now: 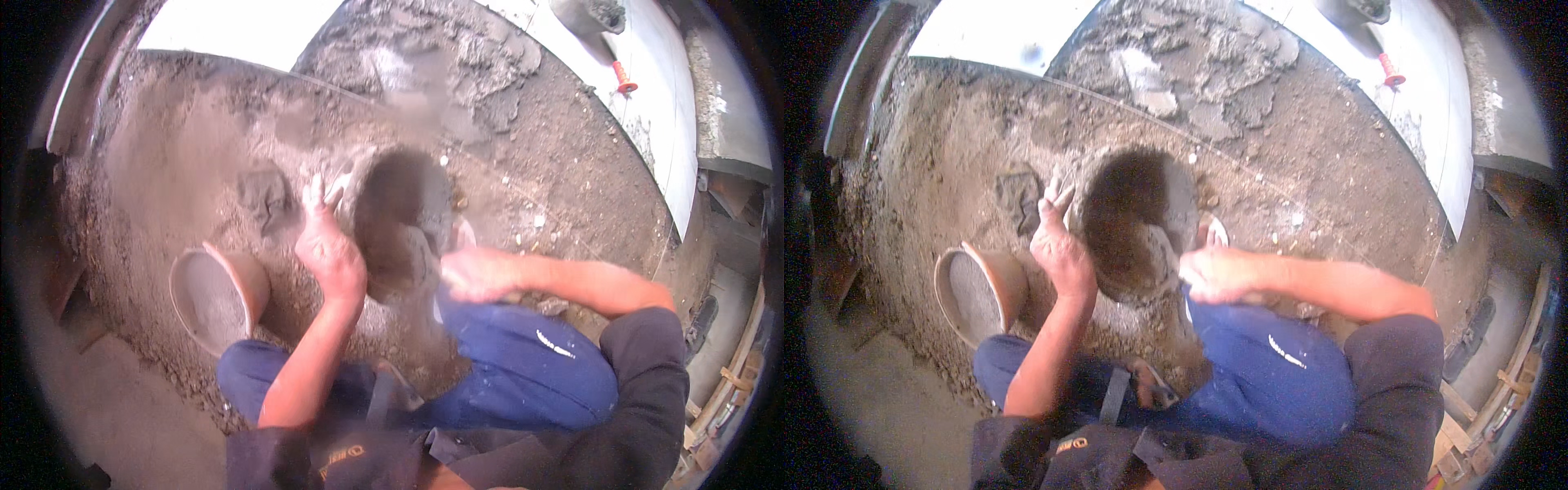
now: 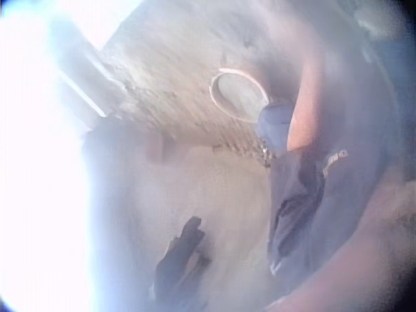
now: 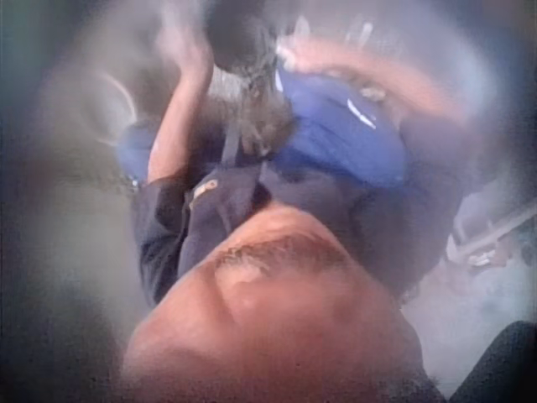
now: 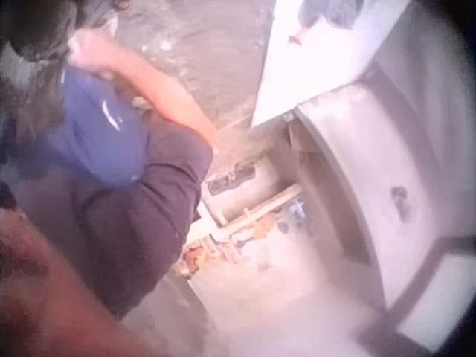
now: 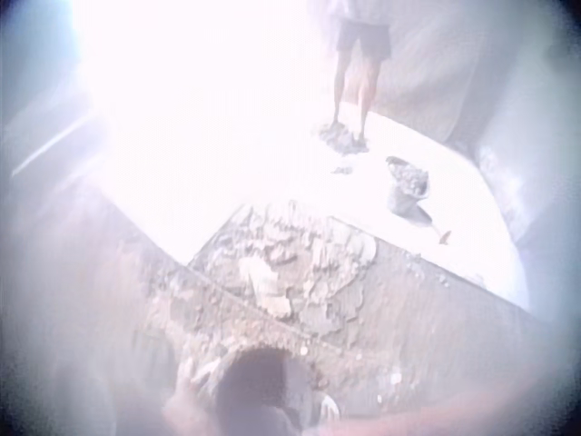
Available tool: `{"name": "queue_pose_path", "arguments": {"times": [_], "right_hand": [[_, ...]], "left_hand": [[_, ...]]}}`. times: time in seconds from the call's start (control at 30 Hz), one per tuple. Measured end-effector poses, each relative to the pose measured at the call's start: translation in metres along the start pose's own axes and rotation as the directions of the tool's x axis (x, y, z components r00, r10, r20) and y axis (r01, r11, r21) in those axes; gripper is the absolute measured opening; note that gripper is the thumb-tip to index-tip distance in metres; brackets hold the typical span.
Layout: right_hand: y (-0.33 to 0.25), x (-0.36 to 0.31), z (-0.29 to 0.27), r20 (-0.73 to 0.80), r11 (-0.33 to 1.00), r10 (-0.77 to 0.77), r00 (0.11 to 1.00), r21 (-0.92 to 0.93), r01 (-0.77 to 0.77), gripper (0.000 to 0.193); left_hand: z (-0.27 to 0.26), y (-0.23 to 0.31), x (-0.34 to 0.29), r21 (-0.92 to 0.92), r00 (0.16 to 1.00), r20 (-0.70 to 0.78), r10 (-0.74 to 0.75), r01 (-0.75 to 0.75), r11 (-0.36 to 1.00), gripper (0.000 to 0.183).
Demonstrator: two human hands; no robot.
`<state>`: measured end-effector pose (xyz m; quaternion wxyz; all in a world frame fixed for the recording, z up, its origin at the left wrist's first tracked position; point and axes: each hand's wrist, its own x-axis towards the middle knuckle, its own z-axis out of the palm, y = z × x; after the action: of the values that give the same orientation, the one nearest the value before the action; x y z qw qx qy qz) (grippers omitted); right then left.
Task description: The person scoops cement from a bucket and spreads it on the floor using a trowel. They then place a white ceramic tile onto the cement bed, press it down, and tap it with a wooden block to level it. The person continues to spread cement and adjust the tile placement.
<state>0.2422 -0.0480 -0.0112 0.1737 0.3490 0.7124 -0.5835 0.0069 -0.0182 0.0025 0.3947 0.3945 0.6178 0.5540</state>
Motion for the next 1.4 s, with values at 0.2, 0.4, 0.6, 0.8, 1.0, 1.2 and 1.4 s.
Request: {"name": "queue_pose_path", "arguments": {"times": [0.2, 0.4, 0.6, 0.8, 1.0, 1.2, 1.4], "right_hand": [[-0.014, -0.037, -0.002, -0.147, 0.964, -0.127, 0.981, 0.213, 0.157, 0.025], [-0.020, -0.053, -0.009, -0.226, 0.921, -0.080, 0.971, 0.357, 0.159, 0.019], [-0.045, -0.061, -0.076, -0.483, 0.916, 0.030, 0.875, 0.363, 0.169, 0.018], [-0.044, 0.013, -0.173, -0.797, 0.801, -0.379, 0.471, -0.537, -0.264, 0.018], [0.030, 0.134, -0.248, -0.895, 0.888, 0.081, 0.438, -0.135, -0.440, 0.044], [0.054, 0.096, -0.281, -0.834, 0.863, -0.341, 0.435, -0.461, -0.208, 0.033], [0.091, 0.090, -0.302, -0.745, 0.748, -0.199, 0.636, -0.535, -0.393, 0.030]], "left_hand": [[-0.017, -0.002, 0.008, -0.003, 0.994, -0.060, -0.094, 0.094, 0.996, 0.054], [-0.054, -0.011, 0.027, 0.048, 0.978, -0.061, -0.202, 0.205, 0.978, 0.064], [-0.132, -0.079, 0.054, 0.018, 0.940, -0.166, -0.298, 0.305, 0.952, 0.072], [-0.157, -0.111, 0.071, 0.042, 0.927, -0.210, -0.311, 0.326, 0.944, 0.075], [-0.135, -0.103, 0.078, 0.174, 0.917, -0.269, -0.294, 0.347, 0.922, 0.068], [-0.134, -0.103, 0.072, 0.156, 0.899, -0.385, -0.209, 0.287, 0.945, 0.053], [-0.132, -0.093, 0.070, 0.248, 0.899, -0.375, -0.226, 0.332, 0.910, 0.051]]}}
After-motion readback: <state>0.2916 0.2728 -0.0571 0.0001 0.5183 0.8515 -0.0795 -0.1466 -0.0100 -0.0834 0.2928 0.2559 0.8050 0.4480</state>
